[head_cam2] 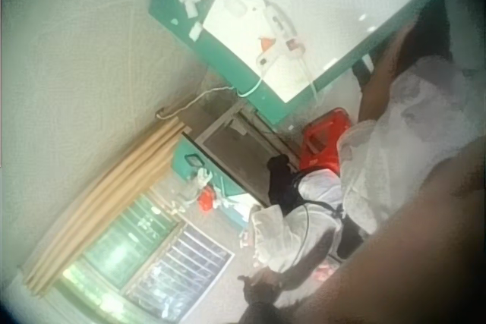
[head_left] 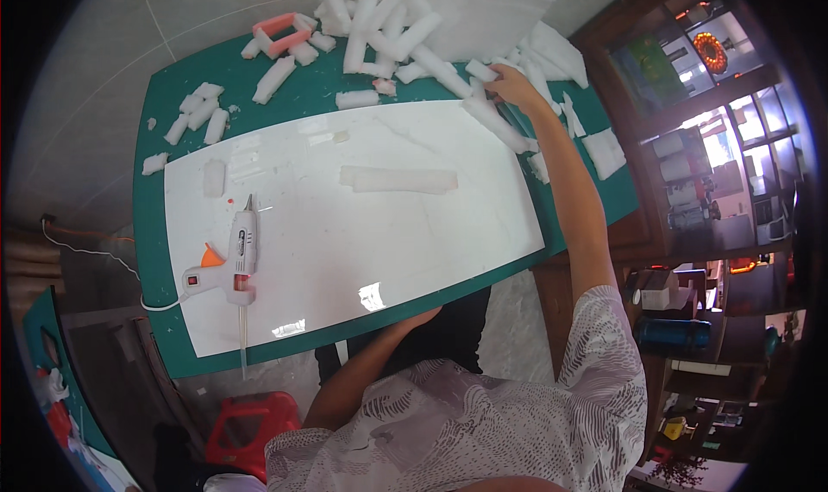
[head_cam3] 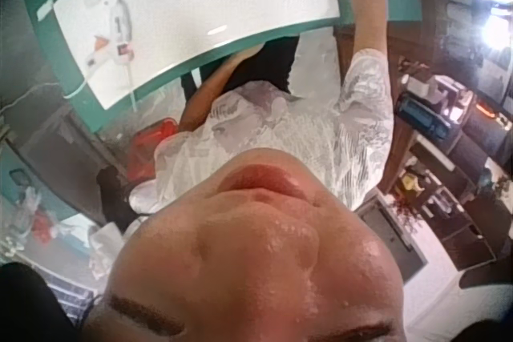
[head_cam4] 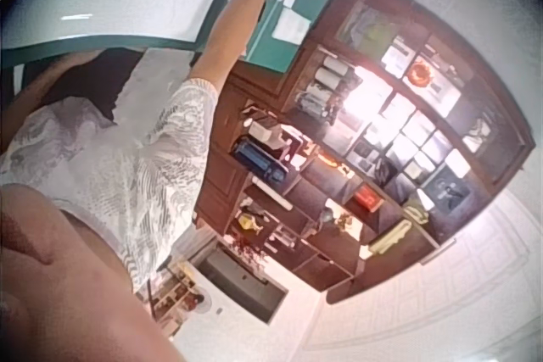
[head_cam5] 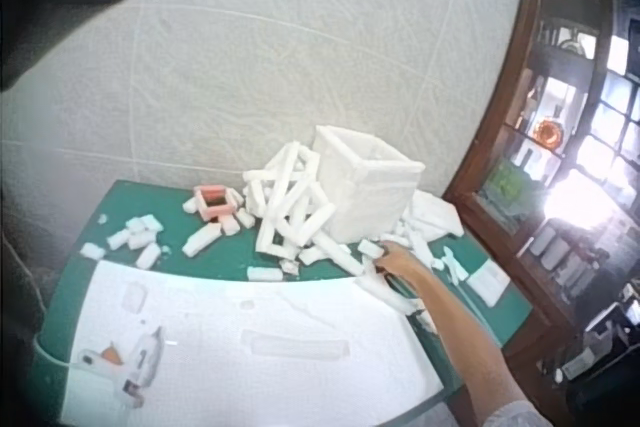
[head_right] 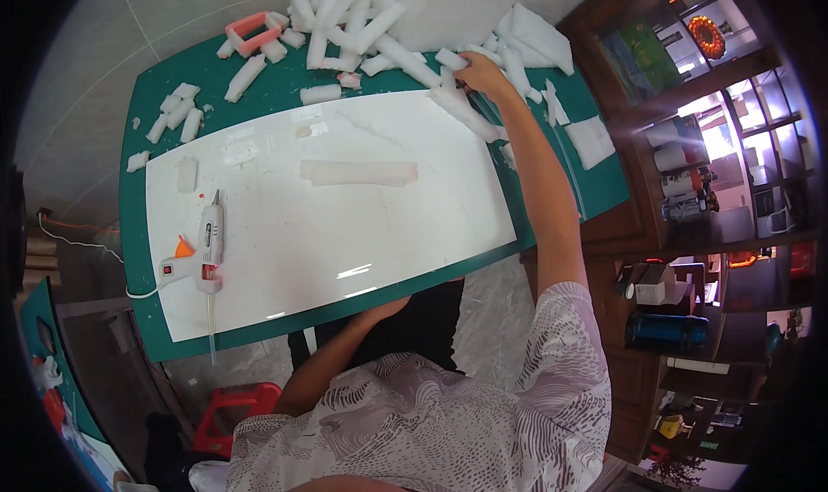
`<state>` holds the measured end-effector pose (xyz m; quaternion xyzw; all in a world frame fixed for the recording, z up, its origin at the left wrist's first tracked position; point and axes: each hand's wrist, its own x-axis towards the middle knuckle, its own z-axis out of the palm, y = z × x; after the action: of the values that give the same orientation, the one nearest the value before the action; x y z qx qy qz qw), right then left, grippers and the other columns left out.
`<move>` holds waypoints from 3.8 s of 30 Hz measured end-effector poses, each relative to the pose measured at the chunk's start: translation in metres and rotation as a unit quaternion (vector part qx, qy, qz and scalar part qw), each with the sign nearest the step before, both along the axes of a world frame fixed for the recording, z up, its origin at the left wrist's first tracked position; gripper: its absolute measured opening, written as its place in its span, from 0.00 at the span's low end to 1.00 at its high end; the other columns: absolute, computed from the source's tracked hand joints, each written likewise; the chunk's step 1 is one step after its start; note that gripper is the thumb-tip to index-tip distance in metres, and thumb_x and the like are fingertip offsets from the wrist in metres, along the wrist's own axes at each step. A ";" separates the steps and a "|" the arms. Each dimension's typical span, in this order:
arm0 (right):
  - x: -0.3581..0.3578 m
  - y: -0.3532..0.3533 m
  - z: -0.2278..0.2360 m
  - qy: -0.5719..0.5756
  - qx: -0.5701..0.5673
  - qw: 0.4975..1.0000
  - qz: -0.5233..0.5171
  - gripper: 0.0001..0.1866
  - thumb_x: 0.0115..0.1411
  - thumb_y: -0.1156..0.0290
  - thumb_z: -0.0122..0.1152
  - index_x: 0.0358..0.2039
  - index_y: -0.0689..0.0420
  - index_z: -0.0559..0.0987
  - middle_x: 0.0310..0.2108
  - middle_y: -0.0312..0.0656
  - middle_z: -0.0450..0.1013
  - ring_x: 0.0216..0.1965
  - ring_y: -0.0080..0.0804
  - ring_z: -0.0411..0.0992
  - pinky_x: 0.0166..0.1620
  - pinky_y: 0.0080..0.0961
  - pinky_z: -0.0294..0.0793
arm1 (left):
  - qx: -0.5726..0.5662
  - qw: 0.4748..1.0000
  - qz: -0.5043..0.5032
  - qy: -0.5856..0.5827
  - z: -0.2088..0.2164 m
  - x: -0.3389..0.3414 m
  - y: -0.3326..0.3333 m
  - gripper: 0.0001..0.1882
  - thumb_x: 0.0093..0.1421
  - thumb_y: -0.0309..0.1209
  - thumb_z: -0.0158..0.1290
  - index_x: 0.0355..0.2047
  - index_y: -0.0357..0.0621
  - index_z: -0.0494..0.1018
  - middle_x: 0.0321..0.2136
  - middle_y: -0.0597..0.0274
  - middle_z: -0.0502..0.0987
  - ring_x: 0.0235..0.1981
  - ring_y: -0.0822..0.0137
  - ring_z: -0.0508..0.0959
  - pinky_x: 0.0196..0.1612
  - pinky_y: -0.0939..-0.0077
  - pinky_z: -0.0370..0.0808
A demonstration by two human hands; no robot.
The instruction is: The person applies hot glue to foam pieces using a glue gun and joins them together by hand to assemble a rectangular foam frame structure. The person then arranges additional foam strips on the board to form another frame.
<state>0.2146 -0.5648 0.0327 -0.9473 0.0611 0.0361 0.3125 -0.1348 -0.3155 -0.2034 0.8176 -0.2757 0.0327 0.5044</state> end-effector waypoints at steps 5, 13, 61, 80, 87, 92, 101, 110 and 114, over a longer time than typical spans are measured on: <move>-0.002 -0.008 -0.003 0.024 0.064 0.997 -0.038 0.24 0.55 0.65 0.70 0.50 0.63 0.79 0.32 0.43 0.77 0.31 0.26 0.75 0.32 0.21 0.75 | -0.025 0.999 0.004 0.040 0.004 0.001 0.007 0.13 0.64 0.33 0.53 0.44 0.38 0.77 0.42 0.47 0.80 0.45 0.45 0.78 0.50 0.54 0.75; 0.000 -0.005 -0.020 -0.047 -0.010 0.998 -0.030 0.21 0.51 0.60 0.71 0.41 0.62 0.83 0.25 0.42 0.80 0.23 0.31 0.77 0.34 0.25 0.75 | 0.009 0.995 -0.023 0.095 -0.002 0.005 0.015 0.18 0.66 0.36 0.54 0.52 0.37 0.76 0.48 0.44 0.79 0.52 0.46 0.77 0.56 0.56 0.73; -0.166 0.027 0.079 0.045 0.260 0.929 0.261 0.18 0.62 0.68 0.63 0.51 0.60 0.75 0.37 0.33 0.75 0.38 0.19 0.71 0.42 0.19 0.73 | 0.025 0.996 0.047 0.078 0.004 0.009 0.030 0.17 0.67 0.34 0.51 0.50 0.35 0.76 0.48 0.44 0.79 0.51 0.47 0.77 0.56 0.57 0.72; -0.163 0.175 0.022 -0.190 -0.139 0.888 0.395 0.27 0.63 0.63 0.62 0.61 0.55 0.71 0.60 0.48 0.68 0.56 0.46 0.68 0.59 0.36 0.67 | -0.031 0.983 0.165 0.067 -0.020 -0.023 0.095 0.13 0.62 0.32 0.57 0.42 0.36 0.78 0.38 0.49 0.81 0.40 0.51 0.80 0.44 0.57 0.78; -0.144 0.179 0.018 -0.103 -0.093 0.937 0.320 0.21 0.63 0.67 0.62 0.56 0.57 0.76 0.49 0.48 0.74 0.51 0.44 0.72 0.55 0.34 0.72 | -0.025 0.980 0.192 0.049 -0.017 -0.025 0.098 0.13 0.61 0.31 0.57 0.42 0.35 0.78 0.37 0.47 0.81 0.40 0.50 0.80 0.44 0.57 0.78; -0.138 0.171 0.017 -0.082 -0.061 0.957 0.272 0.19 0.62 0.70 0.62 0.53 0.58 0.77 0.44 0.46 0.74 0.44 0.41 0.74 0.48 0.33 0.75 | -0.031 0.982 0.186 0.020 -0.017 -0.020 0.097 0.14 0.61 0.31 0.57 0.44 0.35 0.78 0.38 0.46 0.81 0.41 0.49 0.80 0.46 0.57 0.78; -0.169 0.162 0.006 -0.199 -0.066 0.899 0.384 0.18 0.58 0.66 0.67 0.48 0.57 0.79 0.43 0.44 0.75 0.44 0.42 0.74 0.51 0.33 0.73 | -0.013 0.982 0.163 0.092 -0.017 -0.020 0.094 0.13 0.63 0.30 0.54 0.43 0.35 0.78 0.39 0.45 0.81 0.42 0.47 0.80 0.47 0.56 0.76; -0.216 0.170 0.038 -0.146 0.051 0.899 0.410 0.19 0.58 0.65 0.69 0.48 0.58 0.79 0.42 0.45 0.75 0.46 0.41 0.73 0.51 0.33 0.73 | 0.023 0.975 0.192 0.109 -0.010 -0.020 0.091 0.13 0.63 0.32 0.54 0.43 0.34 0.77 0.39 0.44 0.80 0.42 0.47 0.79 0.48 0.55 0.76; -0.223 0.169 0.023 -0.259 -0.074 0.860 0.433 0.18 0.57 0.66 0.69 0.46 0.59 0.79 0.41 0.45 0.75 0.45 0.43 0.73 0.49 0.34 0.73 | 0.016 0.977 0.173 0.124 0.005 -0.016 0.088 0.14 0.63 0.33 0.54 0.43 0.34 0.77 0.40 0.43 0.80 0.43 0.46 0.79 0.48 0.54 0.76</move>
<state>-0.0081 -0.3954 0.0562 -0.8739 -0.4357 -0.0832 0.1989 -0.1504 -0.2273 -0.1985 0.8586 -0.0658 0.0129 0.5082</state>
